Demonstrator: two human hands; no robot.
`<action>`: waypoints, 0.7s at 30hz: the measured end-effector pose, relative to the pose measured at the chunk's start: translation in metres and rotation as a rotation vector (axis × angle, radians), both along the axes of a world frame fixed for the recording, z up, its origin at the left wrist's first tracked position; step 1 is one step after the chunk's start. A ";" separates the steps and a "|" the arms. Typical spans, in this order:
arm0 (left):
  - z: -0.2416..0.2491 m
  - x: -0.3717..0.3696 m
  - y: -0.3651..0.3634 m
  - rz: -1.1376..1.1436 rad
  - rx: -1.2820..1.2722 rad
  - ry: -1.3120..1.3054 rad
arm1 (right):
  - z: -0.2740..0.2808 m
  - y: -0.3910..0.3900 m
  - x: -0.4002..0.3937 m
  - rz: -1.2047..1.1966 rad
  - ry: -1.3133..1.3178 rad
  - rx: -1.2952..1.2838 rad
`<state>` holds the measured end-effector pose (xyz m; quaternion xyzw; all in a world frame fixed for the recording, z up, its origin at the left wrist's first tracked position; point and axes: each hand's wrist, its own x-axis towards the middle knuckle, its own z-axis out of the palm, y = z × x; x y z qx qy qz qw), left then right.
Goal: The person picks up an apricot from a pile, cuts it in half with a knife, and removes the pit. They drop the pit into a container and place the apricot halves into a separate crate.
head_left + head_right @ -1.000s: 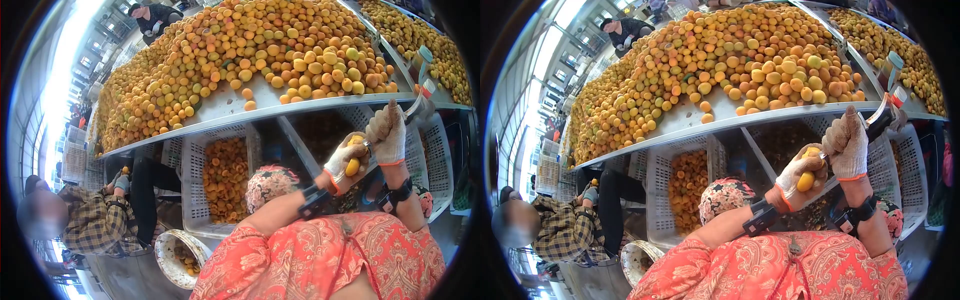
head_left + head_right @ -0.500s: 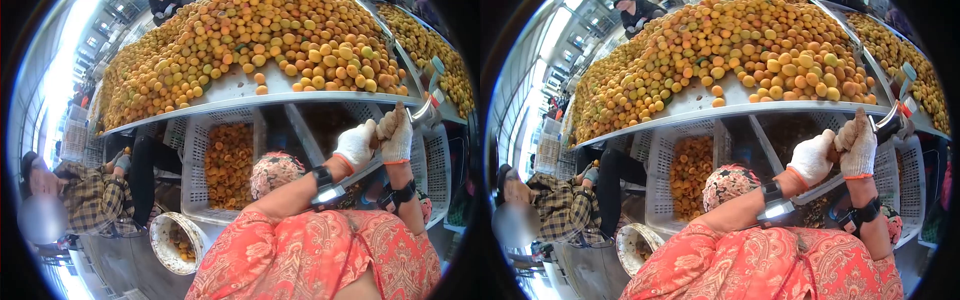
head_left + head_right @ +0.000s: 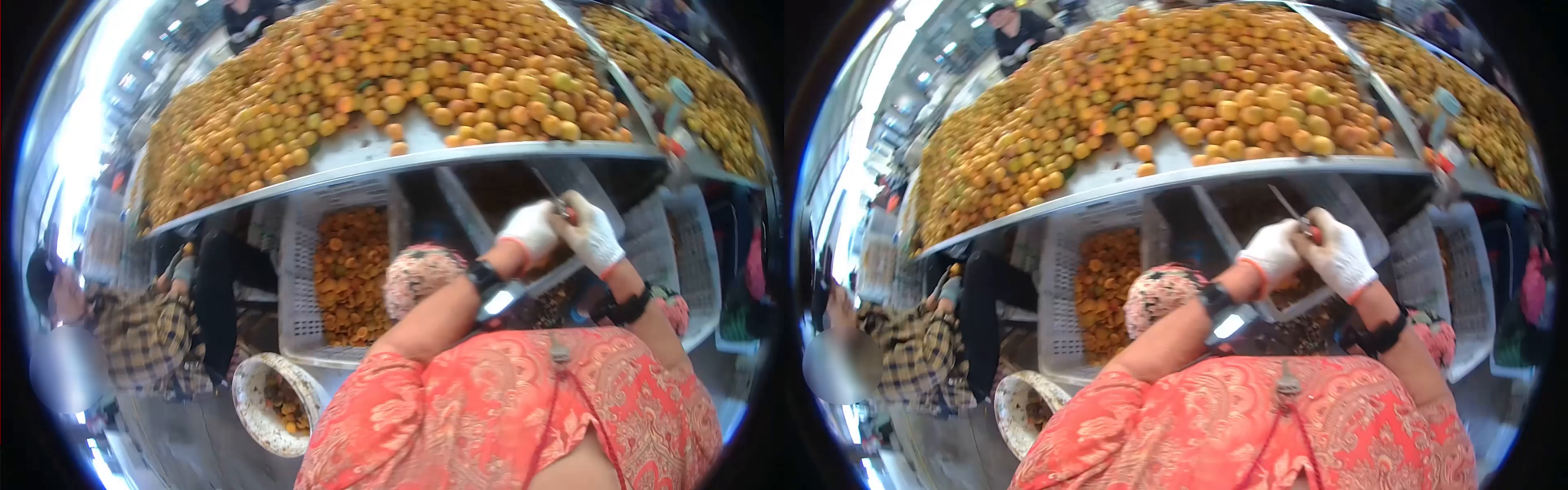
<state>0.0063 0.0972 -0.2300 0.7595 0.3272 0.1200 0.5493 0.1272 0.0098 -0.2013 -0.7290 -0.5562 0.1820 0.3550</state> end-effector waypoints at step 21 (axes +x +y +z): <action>0.063 -0.275 0.128 0.712 0.734 0.369 | -0.040 -0.032 0.047 -0.124 0.103 -0.116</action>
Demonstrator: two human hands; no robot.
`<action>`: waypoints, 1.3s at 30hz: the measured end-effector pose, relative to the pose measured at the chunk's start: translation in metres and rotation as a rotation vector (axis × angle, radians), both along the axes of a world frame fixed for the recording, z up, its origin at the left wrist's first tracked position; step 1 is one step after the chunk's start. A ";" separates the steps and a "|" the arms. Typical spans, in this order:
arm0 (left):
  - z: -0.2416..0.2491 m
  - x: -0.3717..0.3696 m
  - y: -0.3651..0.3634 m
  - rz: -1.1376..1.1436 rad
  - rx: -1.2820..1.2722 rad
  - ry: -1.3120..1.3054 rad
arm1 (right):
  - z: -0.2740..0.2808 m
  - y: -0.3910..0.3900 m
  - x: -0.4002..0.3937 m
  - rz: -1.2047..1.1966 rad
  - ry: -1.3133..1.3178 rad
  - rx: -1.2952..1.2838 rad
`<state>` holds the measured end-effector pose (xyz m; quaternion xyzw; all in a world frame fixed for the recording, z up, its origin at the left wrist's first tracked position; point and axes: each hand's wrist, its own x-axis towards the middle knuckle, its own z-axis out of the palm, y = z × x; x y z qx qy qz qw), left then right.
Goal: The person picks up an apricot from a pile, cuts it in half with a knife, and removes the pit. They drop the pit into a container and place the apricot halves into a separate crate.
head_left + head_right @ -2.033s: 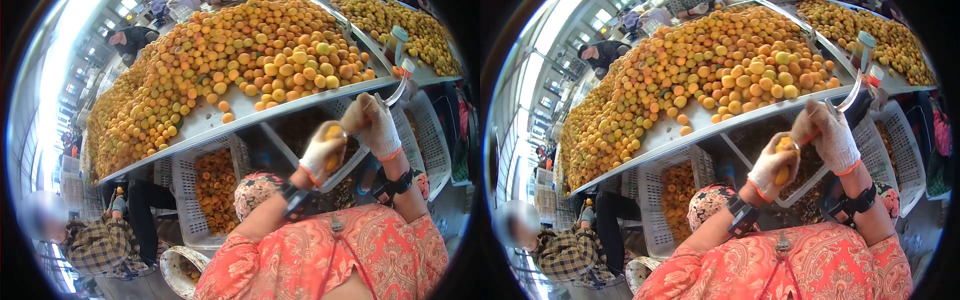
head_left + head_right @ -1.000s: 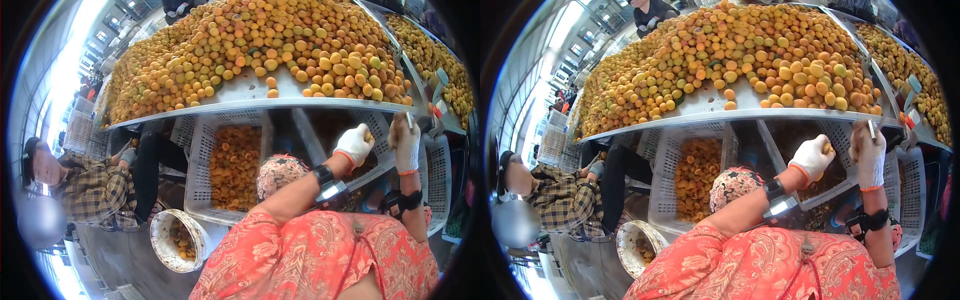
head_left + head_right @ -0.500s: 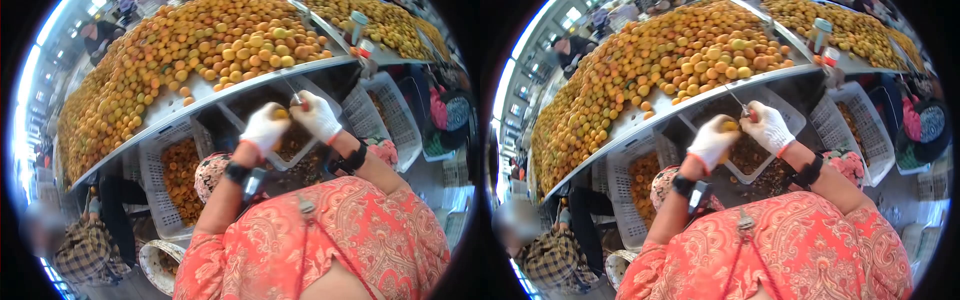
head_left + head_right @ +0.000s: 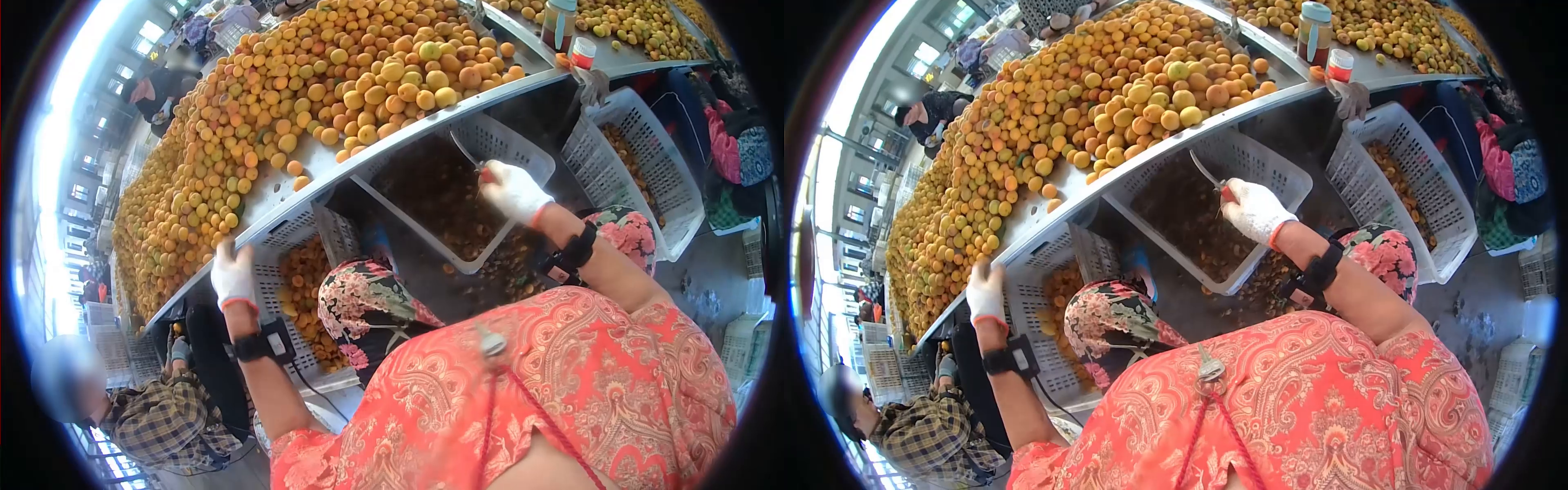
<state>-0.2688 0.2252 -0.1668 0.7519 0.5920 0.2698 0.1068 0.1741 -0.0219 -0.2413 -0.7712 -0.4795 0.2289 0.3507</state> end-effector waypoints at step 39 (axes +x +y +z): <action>0.071 0.199 -0.161 -0.695 -0.665 -1.310 | 0.118 -0.019 -0.083 0.408 0.132 0.350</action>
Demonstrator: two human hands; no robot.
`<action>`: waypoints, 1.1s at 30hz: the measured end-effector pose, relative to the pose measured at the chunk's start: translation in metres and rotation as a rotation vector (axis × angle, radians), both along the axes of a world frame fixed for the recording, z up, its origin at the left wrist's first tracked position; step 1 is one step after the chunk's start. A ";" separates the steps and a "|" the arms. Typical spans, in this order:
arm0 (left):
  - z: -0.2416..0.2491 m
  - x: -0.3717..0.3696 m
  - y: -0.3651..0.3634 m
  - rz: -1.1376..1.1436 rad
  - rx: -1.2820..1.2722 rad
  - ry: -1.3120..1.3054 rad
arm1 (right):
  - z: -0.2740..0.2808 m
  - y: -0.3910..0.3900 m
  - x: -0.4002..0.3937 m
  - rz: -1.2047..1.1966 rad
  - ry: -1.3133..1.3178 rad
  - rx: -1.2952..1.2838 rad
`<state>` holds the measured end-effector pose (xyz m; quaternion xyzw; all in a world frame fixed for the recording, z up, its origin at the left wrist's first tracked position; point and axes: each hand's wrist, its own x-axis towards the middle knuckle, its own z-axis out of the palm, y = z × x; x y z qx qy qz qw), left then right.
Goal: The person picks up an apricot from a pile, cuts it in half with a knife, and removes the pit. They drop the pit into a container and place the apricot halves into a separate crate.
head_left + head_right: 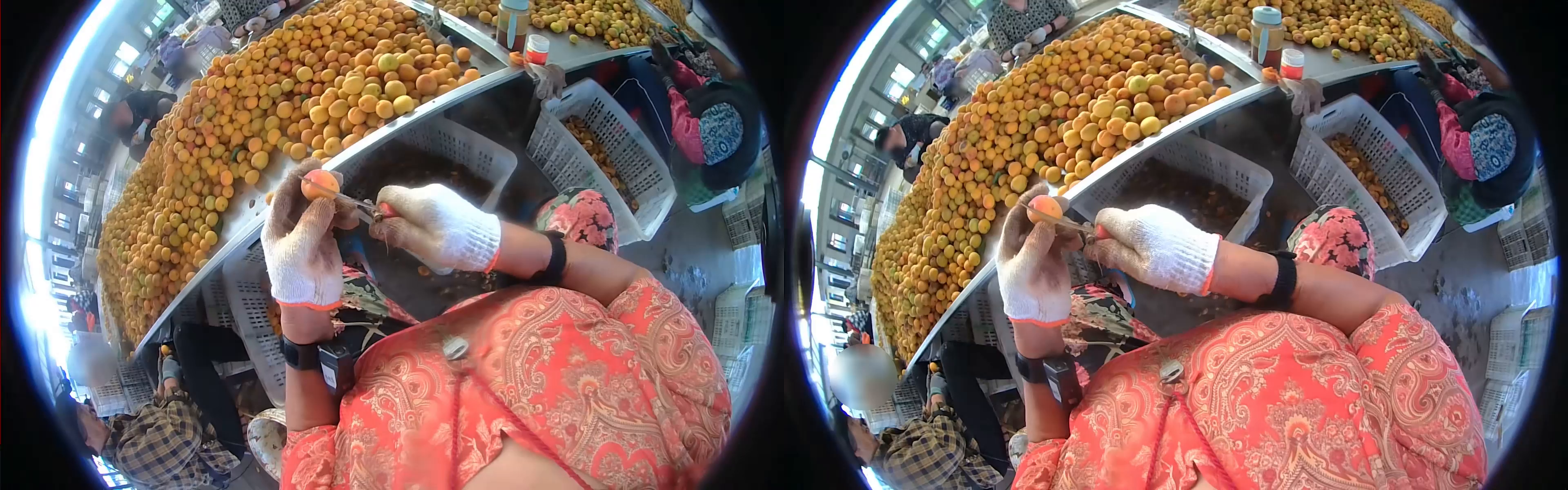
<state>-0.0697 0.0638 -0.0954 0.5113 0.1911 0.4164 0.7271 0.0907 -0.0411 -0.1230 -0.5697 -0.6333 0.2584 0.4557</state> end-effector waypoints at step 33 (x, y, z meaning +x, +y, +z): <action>-0.022 0.035 -0.020 0.043 -0.269 -0.206 | -0.016 -0.012 -0.007 -0.068 0.097 -0.075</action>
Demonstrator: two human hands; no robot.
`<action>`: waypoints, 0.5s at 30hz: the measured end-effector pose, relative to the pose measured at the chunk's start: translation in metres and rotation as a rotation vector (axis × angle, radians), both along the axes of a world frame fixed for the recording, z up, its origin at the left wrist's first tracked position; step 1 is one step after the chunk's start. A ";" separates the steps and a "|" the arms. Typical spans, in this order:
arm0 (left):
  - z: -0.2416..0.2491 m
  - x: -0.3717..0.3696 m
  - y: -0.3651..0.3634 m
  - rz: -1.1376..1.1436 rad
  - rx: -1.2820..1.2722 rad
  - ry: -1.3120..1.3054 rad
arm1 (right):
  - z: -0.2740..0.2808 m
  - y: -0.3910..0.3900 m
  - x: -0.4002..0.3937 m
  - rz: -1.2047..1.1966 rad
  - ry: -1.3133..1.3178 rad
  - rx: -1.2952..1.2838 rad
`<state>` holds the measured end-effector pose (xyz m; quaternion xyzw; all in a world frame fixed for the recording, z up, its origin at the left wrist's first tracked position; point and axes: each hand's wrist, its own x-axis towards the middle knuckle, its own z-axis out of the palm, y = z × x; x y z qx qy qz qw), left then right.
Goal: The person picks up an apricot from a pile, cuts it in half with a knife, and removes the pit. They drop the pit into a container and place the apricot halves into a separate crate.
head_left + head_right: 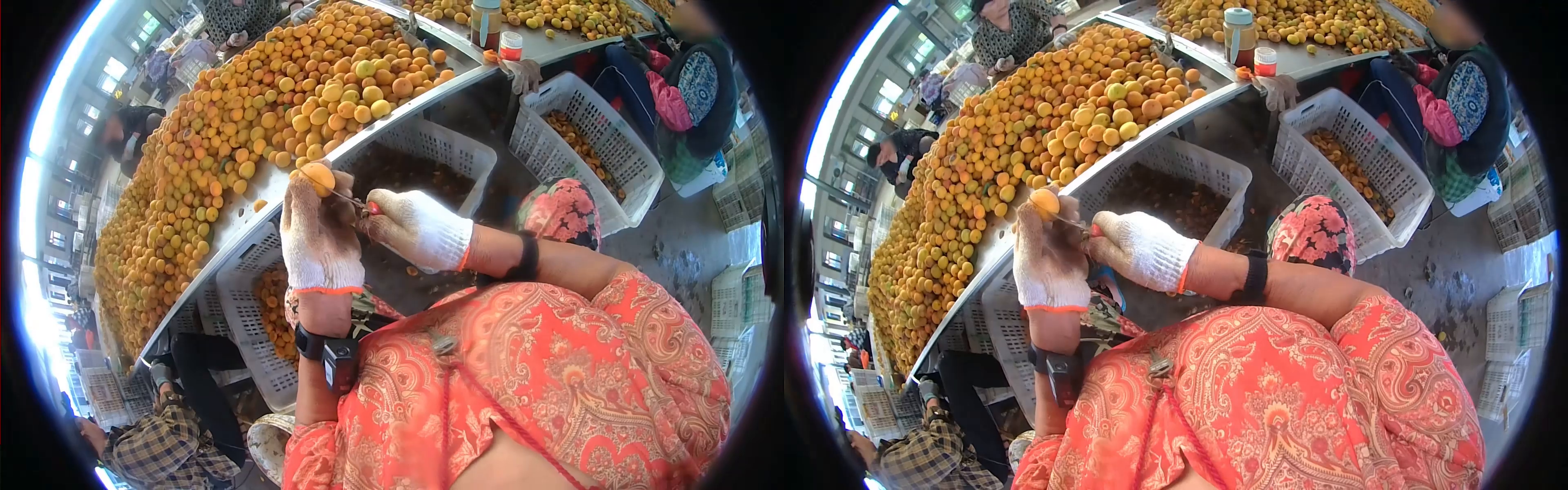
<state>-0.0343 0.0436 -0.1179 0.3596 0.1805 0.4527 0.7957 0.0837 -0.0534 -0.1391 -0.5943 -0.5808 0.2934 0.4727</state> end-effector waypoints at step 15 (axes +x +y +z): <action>-0.017 0.010 -0.015 0.021 0.135 0.086 | -0.014 -0.001 0.004 -0.093 -0.026 0.073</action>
